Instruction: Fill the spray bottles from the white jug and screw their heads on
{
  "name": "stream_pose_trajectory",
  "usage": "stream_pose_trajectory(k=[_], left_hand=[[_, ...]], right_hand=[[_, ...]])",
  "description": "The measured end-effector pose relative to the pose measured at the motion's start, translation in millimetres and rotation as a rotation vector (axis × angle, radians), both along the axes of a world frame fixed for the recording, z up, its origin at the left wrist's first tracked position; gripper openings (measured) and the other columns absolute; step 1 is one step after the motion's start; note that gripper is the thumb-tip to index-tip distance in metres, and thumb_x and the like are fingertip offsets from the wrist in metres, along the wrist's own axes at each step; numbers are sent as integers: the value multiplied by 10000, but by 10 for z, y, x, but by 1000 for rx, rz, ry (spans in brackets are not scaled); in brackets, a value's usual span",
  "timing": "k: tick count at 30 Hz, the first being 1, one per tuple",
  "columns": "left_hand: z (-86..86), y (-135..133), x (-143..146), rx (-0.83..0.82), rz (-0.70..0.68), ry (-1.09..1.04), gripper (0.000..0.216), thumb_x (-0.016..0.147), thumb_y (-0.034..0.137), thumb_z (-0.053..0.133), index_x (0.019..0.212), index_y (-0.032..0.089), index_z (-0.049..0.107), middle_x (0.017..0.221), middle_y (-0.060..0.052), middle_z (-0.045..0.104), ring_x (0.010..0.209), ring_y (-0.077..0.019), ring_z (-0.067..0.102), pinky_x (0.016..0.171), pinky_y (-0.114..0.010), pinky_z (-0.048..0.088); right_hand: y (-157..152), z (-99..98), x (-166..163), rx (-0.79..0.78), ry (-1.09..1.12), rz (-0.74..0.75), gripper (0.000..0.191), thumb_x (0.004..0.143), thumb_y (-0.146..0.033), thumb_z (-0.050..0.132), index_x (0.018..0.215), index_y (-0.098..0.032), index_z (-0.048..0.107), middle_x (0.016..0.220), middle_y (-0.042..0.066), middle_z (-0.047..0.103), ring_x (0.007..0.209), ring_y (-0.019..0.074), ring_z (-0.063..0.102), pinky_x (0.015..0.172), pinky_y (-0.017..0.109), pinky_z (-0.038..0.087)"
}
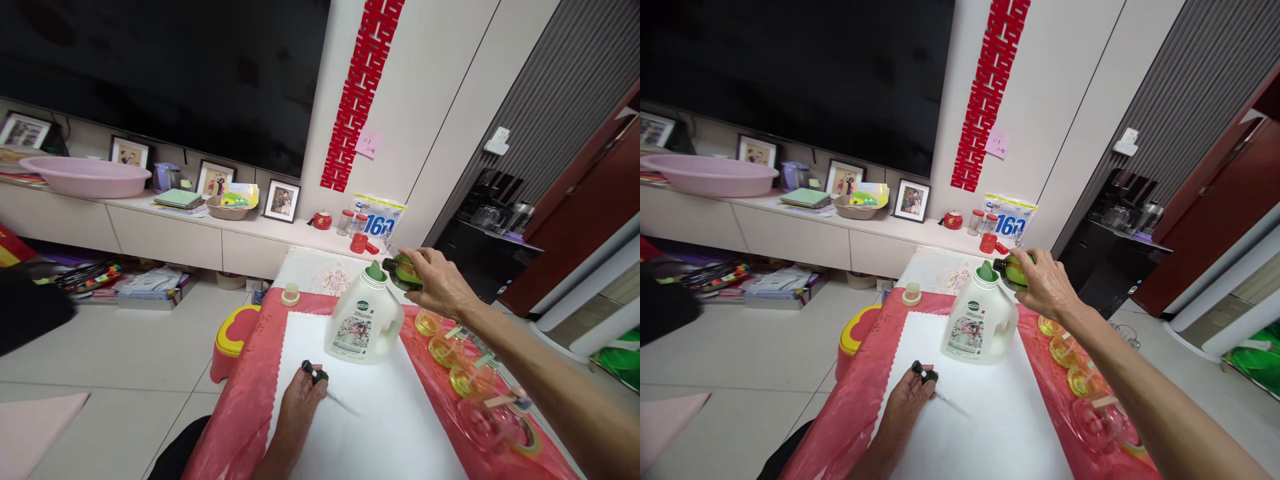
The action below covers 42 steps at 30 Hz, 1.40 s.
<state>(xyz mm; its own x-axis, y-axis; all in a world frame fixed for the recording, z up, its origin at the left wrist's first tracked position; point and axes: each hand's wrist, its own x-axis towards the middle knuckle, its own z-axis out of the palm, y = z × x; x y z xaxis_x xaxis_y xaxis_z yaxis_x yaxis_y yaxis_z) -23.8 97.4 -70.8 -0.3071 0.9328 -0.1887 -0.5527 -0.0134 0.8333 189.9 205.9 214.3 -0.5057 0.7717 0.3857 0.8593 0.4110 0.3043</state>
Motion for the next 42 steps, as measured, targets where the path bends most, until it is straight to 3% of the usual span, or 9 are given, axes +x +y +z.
stream_pose_trajectory(k=[25, 42], left_hand=[[46, -7, -38, -18, -33, 19, 545, 492, 462, 918, 905, 170, 716, 779, -59, 720, 754, -233, 690, 662, -301, 536], [-74, 26, 1, -1, -17, 17, 546, 517, 448, 909, 937, 161, 710, 795, -57, 723, 744, -210, 676, 656, -287, 527]], right_hand=[[-15, 80, -44, 13, -120, -52, 685, 780, -263, 589, 1444, -262, 423, 1281, 170, 536, 1116, 344, 536, 783, 418, 414], [1, 134, -20, 29, -156, -62, 722, 748, -257, 583, 1450, -267, 413, 1296, 165, 535, 1119, 337, 534, 776, 401, 390]])
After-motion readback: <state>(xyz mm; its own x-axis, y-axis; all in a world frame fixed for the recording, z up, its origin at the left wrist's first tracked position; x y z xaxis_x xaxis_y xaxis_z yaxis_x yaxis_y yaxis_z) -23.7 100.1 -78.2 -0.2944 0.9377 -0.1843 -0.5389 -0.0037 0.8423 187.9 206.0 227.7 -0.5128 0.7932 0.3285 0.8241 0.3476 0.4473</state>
